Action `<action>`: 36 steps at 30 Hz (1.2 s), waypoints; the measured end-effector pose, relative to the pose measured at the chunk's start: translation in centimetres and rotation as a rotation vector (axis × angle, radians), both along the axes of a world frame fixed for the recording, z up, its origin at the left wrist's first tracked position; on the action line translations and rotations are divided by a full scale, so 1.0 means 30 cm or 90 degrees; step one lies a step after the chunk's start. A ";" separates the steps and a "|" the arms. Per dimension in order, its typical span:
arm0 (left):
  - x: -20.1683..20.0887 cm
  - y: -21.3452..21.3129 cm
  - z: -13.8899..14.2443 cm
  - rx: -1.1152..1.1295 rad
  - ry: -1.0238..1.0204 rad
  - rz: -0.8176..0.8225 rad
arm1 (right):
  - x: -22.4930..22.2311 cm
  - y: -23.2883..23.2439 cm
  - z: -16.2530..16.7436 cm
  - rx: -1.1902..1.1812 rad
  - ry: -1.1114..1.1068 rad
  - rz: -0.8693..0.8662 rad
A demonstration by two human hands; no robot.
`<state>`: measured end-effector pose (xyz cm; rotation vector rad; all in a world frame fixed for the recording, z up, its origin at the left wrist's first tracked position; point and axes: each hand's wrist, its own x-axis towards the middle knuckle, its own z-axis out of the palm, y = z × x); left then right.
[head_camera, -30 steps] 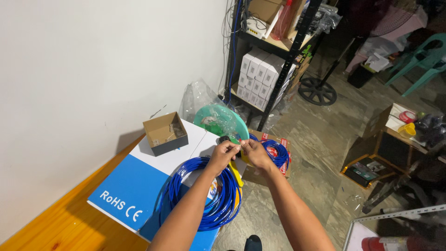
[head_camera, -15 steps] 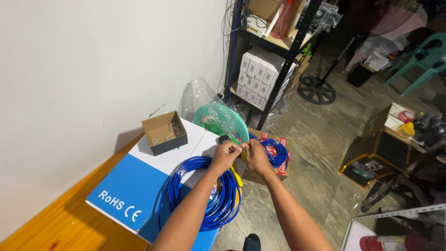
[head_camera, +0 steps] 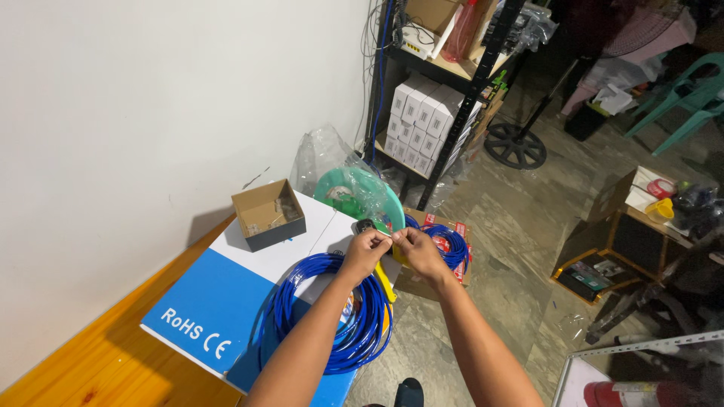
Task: The person works at a bench with a coiled blue cable, using a yellow-handled stripping tool to cut and strip the insulation from the cable end, pulling off small pieces of removed insulation and setting them aside. They reposition the cable and repeat the stripping action on the cable end throughout the clip.
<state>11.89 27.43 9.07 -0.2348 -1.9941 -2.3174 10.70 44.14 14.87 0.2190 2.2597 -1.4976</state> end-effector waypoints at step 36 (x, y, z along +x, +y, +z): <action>-0.034 0.006 0.001 0.043 -0.063 0.000 | -0.048 0.053 -0.036 -0.324 0.035 0.030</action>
